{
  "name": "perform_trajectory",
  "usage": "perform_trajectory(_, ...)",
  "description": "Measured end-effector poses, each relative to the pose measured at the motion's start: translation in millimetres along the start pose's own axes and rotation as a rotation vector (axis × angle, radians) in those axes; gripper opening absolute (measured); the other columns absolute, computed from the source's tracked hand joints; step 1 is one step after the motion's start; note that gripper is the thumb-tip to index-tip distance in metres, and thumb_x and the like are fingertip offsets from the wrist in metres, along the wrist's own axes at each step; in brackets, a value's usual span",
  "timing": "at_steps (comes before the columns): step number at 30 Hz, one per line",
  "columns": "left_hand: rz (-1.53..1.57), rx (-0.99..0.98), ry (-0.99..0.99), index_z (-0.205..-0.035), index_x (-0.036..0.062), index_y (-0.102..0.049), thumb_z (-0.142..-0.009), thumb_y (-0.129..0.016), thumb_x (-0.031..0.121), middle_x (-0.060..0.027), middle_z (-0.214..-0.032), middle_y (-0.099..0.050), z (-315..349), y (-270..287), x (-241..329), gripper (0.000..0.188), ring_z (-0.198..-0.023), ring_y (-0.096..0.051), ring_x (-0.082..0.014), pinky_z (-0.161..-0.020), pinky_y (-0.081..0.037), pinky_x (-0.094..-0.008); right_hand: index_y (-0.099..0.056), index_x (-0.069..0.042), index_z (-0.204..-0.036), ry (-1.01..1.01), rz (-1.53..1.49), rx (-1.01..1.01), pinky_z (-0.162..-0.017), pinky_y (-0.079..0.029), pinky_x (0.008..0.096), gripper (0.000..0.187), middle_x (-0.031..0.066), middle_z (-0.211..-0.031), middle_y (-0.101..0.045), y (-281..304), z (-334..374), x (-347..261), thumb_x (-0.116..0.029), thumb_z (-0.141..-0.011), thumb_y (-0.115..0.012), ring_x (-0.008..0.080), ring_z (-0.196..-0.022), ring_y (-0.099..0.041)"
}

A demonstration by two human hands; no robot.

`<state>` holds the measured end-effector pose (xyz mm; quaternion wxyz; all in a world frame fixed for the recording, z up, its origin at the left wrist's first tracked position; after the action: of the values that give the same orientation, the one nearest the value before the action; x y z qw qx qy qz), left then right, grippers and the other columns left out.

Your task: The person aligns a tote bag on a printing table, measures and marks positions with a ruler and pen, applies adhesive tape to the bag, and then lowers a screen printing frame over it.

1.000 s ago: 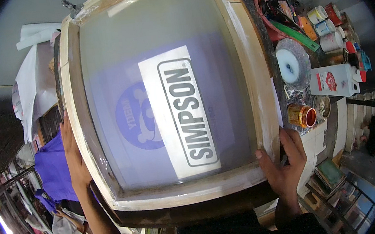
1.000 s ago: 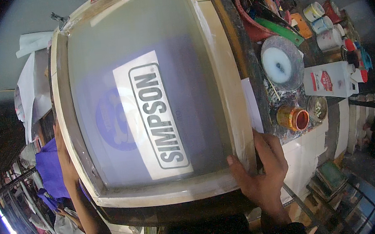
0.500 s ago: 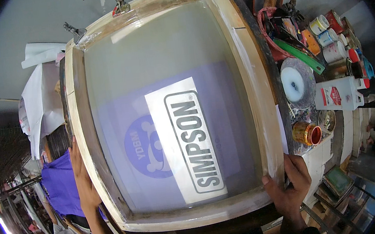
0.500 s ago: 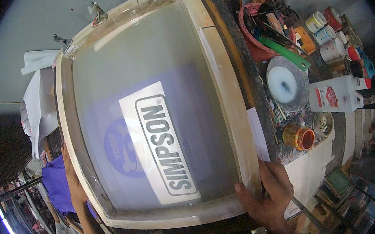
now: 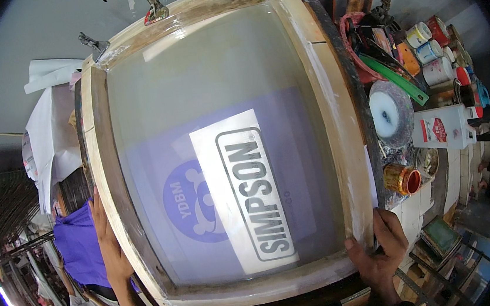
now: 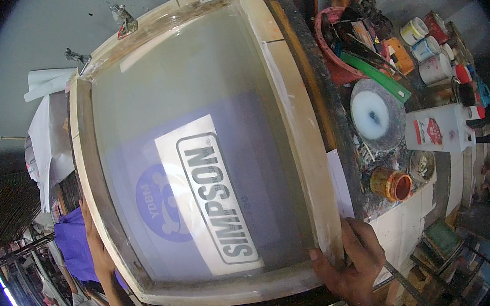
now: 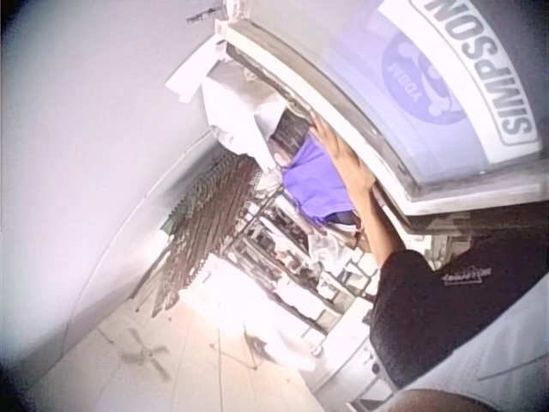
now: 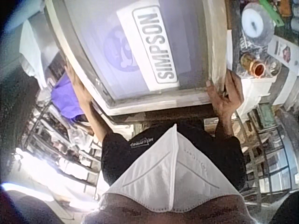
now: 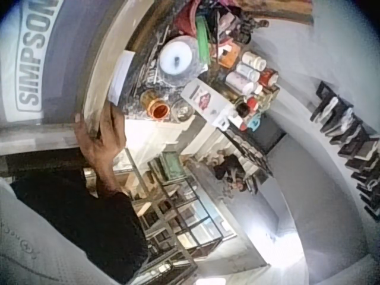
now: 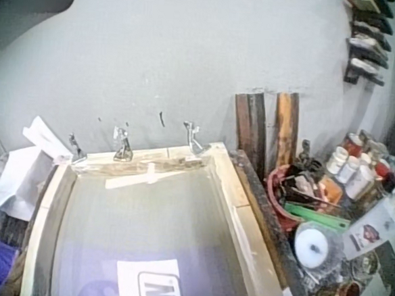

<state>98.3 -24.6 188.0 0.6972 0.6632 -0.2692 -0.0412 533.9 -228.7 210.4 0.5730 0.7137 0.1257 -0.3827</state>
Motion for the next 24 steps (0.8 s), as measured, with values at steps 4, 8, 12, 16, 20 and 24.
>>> perform_trajectory(4,-0.015,-0.004,0.016,-0.155,0.0021,-0.043,-0.094,-0.053,0.049,-0.0264,-0.165,-0.032,1.7,0.1,-1.3,0.078,-0.155,-0.027,-0.0424,-0.127,-0.008,-0.0572,-0.066,0.006,-0.129,0.007,0.015,-0.015,-0.083,-0.059,0.0396,0.062,0.0243,-0.113,-0.067,1.7,-1.9,-1.8,-0.013,-0.073,-0.087,0.0325,-0.1,-0.072)
perform_trajectory(8,-0.014,-0.009,-0.004,-0.156,0.0029,-0.043,-0.095,-0.053,0.049,-0.0262,-0.165,-0.032,2.9,-0.2,-3.3,0.077,-0.155,-0.027,-0.0422,-0.127,-0.008,-0.0575,-0.066,0.007,-0.128,0.006,0.028,-0.02,-0.083,-0.059,0.0402,0.061,0.0252,-0.113,-0.067,2.1,-2.3,-2.5,-0.013,-0.074,-0.086,0.0329,-0.099,-0.072)
perform_trajectory(12,-0.026,-0.018,-0.008,-0.156,0.003,-0.043,-0.095,-0.053,0.049,-0.0259,-0.165,-0.032,1.2,0.6,-0.6,0.077,-0.155,-0.027,-0.0419,-0.127,-0.008,-0.0574,-0.066,0.008,-0.127,-0.005,-0.002,-0.02,-0.083,-0.059,0.0406,0.06,0.0256,-0.113,-0.067,2.9,-3.6,-4.0,-0.013,-0.075,-0.085,0.0332,-0.099,-0.072)
perform_trajectory(16,-0.01,-0.004,0.012,-0.156,0.0031,-0.042,-0.095,-0.053,0.049,-0.0258,-0.165,-0.032,1.0,1.6,1.2,0.076,-0.155,-0.026,-0.0418,-0.127,-0.008,-0.0577,-0.066,0.01,-0.126,0.015,-0.01,-0.016,-0.082,-0.059,0.0408,0.06,0.0263,-0.112,-0.067,2.0,-3.0,-1.8,-0.013,-0.074,-0.085,0.0337,-0.098,-0.072)
perform_trajectory(20,-0.034,-0.011,0.009,-0.156,0.0027,-0.042,-0.095,-0.052,0.049,-0.0259,-0.165,-0.032,4.2,0.3,-1.4,0.077,-0.155,-0.026,-0.0418,-0.127,-0.008,-0.0582,-0.065,0.011,-0.126,0.009,0.008,-0.032,-0.082,-0.059,0.0412,0.06,0.027,-0.112,-0.068,2.5,-4.3,-4.8,-0.012,-0.073,-0.085,0.0346,-0.098,-0.072)
perform_trajectory(24,-0.016,-0.014,0.012,-0.156,0.0023,-0.041,-0.095,-0.052,0.051,-0.0261,-0.165,-0.031,3.3,1.0,0.1,0.078,-0.155,-0.026,-0.0423,-0.127,-0.008,-0.0587,-0.065,0.011,-0.126,0.022,-0.001,-0.027,-0.081,-0.059,0.0413,0.061,0.0279,-0.112,-0.067,2.5,-3.4,-3.9,-0.011,-0.073,-0.085,0.0353,-0.098,-0.072)
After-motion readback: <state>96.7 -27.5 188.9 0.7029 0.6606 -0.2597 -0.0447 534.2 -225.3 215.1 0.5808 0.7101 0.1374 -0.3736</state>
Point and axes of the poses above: each hand's wrist, its own z-axis away from the middle knuckle, its own y-axis out of the back of the hand, x = y × z, the point moved 5 cm from there along -z, towards the middle knuckle
